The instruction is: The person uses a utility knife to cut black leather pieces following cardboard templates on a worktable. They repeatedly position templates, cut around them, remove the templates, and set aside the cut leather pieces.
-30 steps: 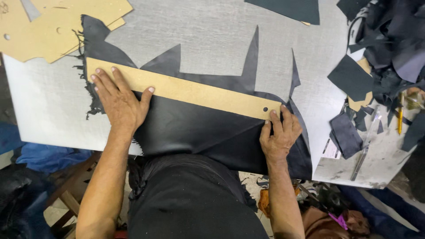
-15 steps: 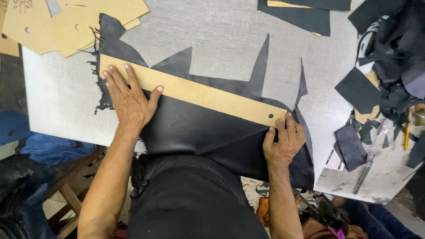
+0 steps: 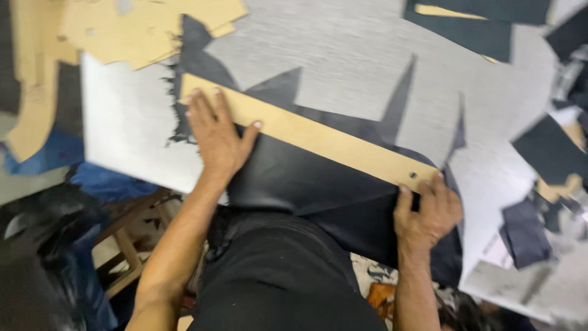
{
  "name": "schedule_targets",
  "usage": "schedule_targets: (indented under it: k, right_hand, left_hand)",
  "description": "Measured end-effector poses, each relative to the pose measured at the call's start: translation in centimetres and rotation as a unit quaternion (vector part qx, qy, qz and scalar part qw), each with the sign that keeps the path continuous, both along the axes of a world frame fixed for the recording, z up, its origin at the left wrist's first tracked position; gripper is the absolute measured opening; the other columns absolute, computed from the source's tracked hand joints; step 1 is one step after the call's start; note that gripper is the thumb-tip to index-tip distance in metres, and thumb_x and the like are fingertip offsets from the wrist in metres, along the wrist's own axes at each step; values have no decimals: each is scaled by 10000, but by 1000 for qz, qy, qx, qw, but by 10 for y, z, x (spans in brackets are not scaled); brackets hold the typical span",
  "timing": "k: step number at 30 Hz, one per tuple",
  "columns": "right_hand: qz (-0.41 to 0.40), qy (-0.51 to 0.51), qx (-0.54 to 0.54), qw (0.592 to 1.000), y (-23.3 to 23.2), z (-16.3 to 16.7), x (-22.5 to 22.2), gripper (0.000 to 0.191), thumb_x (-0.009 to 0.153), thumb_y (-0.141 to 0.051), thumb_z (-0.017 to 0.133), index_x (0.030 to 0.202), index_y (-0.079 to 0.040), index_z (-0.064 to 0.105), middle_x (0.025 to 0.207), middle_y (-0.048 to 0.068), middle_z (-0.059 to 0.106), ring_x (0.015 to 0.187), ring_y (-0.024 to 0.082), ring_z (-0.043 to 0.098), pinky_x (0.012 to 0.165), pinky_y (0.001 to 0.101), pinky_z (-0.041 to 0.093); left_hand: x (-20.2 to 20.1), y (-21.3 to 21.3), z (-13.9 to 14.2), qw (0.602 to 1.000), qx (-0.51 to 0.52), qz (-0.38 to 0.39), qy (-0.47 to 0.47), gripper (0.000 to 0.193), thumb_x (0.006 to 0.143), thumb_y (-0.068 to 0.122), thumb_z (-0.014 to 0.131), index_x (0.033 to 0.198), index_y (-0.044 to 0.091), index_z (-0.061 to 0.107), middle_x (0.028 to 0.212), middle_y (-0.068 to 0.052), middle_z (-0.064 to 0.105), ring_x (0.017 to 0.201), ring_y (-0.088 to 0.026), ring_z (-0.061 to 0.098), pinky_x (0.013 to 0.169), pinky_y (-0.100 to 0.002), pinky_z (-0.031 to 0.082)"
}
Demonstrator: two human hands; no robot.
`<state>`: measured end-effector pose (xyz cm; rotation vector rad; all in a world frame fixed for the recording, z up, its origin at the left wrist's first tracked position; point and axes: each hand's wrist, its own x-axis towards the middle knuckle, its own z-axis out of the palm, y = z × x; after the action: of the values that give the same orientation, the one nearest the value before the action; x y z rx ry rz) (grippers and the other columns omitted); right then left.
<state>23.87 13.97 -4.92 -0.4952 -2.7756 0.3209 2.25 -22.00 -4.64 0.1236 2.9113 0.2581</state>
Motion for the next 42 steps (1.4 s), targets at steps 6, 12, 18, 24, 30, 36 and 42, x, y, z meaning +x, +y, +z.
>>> schedule_targets:
  k: [6,12,18,24,30,36,42]
  right_hand:
    - [19,-28,36,999,6,-15,14,252,967,-200,822,1105,-16,718,1370,161,673,1192,303,529,1098,407,427]
    - [3,-58,26,998,12,-27,30,300,949,-199,792,1155,10,734,1384,160,651,1192,275,503,1063,353,420]
    - [17,-23,12,1000,10,-26,27,255,975,-197,752,1103,16,698,1379,160,661,1183,260,485,1041,354,419]
    - [23,-16,30,999,2,-19,21,211,994,-156,749,1086,20,678,1361,189,638,1178,260,467,1076,362,430]
    - [46,23,26,998,7,-27,21,212,1026,-136,739,1109,35,644,1379,227,618,1227,303,466,1065,386,438]
    - [65,45,35,996,9,-30,21,202,967,-79,723,1110,21,622,1376,220,609,1242,332,482,1103,425,430]
    - [35,48,29,998,-3,-18,5,259,1001,-170,803,1162,6,703,1432,262,623,1280,382,547,1094,474,399]
  left_hand:
    - [12,-4,2,999,14,6,45,1026,925,663,638,1575,-53,295,1589,-428,161,1515,-565,136,1224,-648,161]
    - [25,-6,1,998,33,2,52,1014,961,656,595,1578,-81,273,1596,-443,144,1527,-566,118,1228,-642,180]
    - [20,-4,-2,998,46,8,47,1023,948,639,620,1588,-66,246,1611,-427,130,1539,-549,93,1238,-628,169]
    - [8,-2,-5,998,61,13,31,1017,937,641,625,1597,-30,237,1640,-386,99,1554,-516,58,1248,-609,144]
    - [6,-2,-11,998,58,20,22,1026,941,661,604,1623,4,209,1656,-367,59,1564,-504,18,1259,-605,92]
    - [4,-1,-12,997,68,32,16,1037,925,677,587,1623,11,205,1666,-351,50,1565,-494,7,1248,-620,81]
    - [1,-2,-6,999,28,9,-18,1159,878,759,579,1596,-46,157,1634,-375,27,1537,-520,-9,1223,-637,53]
